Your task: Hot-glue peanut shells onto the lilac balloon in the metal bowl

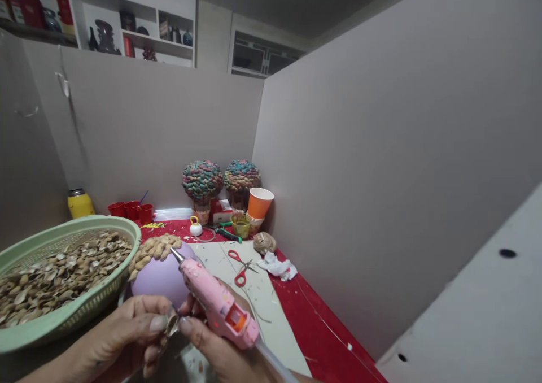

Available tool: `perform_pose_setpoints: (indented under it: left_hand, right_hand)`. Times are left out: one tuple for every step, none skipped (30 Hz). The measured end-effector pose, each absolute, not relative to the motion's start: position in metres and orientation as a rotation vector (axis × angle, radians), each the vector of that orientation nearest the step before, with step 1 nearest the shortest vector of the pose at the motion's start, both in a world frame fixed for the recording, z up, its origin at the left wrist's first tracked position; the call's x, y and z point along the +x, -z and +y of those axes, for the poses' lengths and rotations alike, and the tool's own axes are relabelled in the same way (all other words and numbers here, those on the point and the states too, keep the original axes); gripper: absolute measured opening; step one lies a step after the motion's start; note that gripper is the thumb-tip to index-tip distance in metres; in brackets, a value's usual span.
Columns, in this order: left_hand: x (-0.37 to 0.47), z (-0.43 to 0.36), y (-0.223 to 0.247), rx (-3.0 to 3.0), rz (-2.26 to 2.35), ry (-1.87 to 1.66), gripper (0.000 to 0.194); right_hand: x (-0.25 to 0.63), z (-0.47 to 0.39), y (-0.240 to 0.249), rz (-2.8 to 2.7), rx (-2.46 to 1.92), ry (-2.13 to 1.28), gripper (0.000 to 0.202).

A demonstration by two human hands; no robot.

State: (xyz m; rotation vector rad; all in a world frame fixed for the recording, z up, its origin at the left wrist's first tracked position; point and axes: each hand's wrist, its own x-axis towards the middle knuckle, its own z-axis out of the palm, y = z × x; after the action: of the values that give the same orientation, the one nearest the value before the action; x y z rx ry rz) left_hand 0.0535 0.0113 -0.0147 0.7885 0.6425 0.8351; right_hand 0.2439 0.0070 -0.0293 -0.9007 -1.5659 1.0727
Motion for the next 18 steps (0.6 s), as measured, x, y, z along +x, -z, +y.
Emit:
perform_pose_setpoints:
  left_hand:
    - [0.054, 0.01, 0.016, 0.786, 0.64, -0.826, 0.026]
    - [0.055, 0.009, 0.017, 0.786, 0.637, -0.822, 0.025]
    - [0.055, 0.008, 0.019, 0.787, 0.631, -0.818, 0.026]
    - [0.056, 0.008, 0.02, 0.79, 0.623, -0.81, 0.026]
    - [0.056, 0.007, 0.022, 0.796, 0.613, -0.802, 0.027]
    - [0.056, 0.007, 0.023, 0.799, 0.607, -0.795, 0.027]
    - [0.056, 0.007, 0.024, 0.798, 0.601, -0.794, 0.027]
    - [0.056, 0.007, 0.024, 0.796, 0.593, -0.793, 0.026]
    - [0.056, 0.007, 0.025, 0.796, 0.587, -0.796, 0.024]
    - [0.055, 0.007, 0.025, 0.797, 0.58, -0.8, 0.023]
    - [0.055, 0.007, 0.025, 0.798, 0.573, -0.807, 0.021]
    - [0.054, 0.008, 0.024, 0.799, 0.566, -0.816, 0.019]
    - [0.054, 0.008, 0.024, 0.801, 0.56, -0.825, 0.017]
    - [0.054, 0.008, 0.023, 0.804, 0.557, -0.834, 0.017]
    - [0.053, 0.008, 0.023, 0.807, 0.552, -0.841, 0.016]
    - [0.053, 0.008, 0.023, 0.81, 0.545, -0.844, 0.016]
    - [0.053, 0.008, 0.023, 0.814, 0.539, -0.842, 0.016]
    - [0.053, 0.008, 0.024, 0.815, 0.534, -0.837, 0.017]
  right_hand:
    - [0.243, 0.005, 0.029, -1.577, -0.909, -1.081, 0.024]
    - [0.243, 0.003, 0.028, -1.586, -0.921, -1.078, 0.025]
    - [0.242, 0.002, 0.028, -1.594, -0.934, -1.063, 0.026]
    - [0.241, 0.001, 0.027, -1.601, -0.943, -1.047, 0.027]
    - [0.241, 0.0, 0.026, -1.608, -0.949, -1.038, 0.027]
    - [0.24, -0.001, 0.025, -1.61, -0.949, -1.026, 0.028]
    - [0.24, -0.002, 0.024, -1.618, -0.945, -1.02, 0.029]
    - [0.24, -0.003, 0.022, -1.631, -0.937, -1.02, 0.029]
    - [0.24, -0.004, 0.021, -1.643, -0.929, -1.026, 0.029]
    - [0.24, -0.005, 0.019, -1.65, -0.924, -1.028, 0.029]
    - [0.24, -0.006, 0.019, -1.653, -0.923, -1.024, 0.028]
    - [0.24, -0.006, 0.018, -1.654, -0.924, -1.025, 0.027]
    - [0.24, -0.007, 0.018, -1.65, -0.927, -1.024, 0.027]
    - [0.239, -0.008, 0.018, -1.647, -0.927, -1.022, 0.026]
    - [0.239, -0.009, 0.018, -1.647, -0.926, -1.019, 0.025]
    - [0.239, -0.01, 0.019, -1.652, -0.917, -1.016, 0.024]
    - [0.239, -0.011, 0.02, -1.654, -0.902, -1.013, 0.023]
    - [0.239, -0.012, 0.02, -1.653, -0.886, -1.006, 0.023]
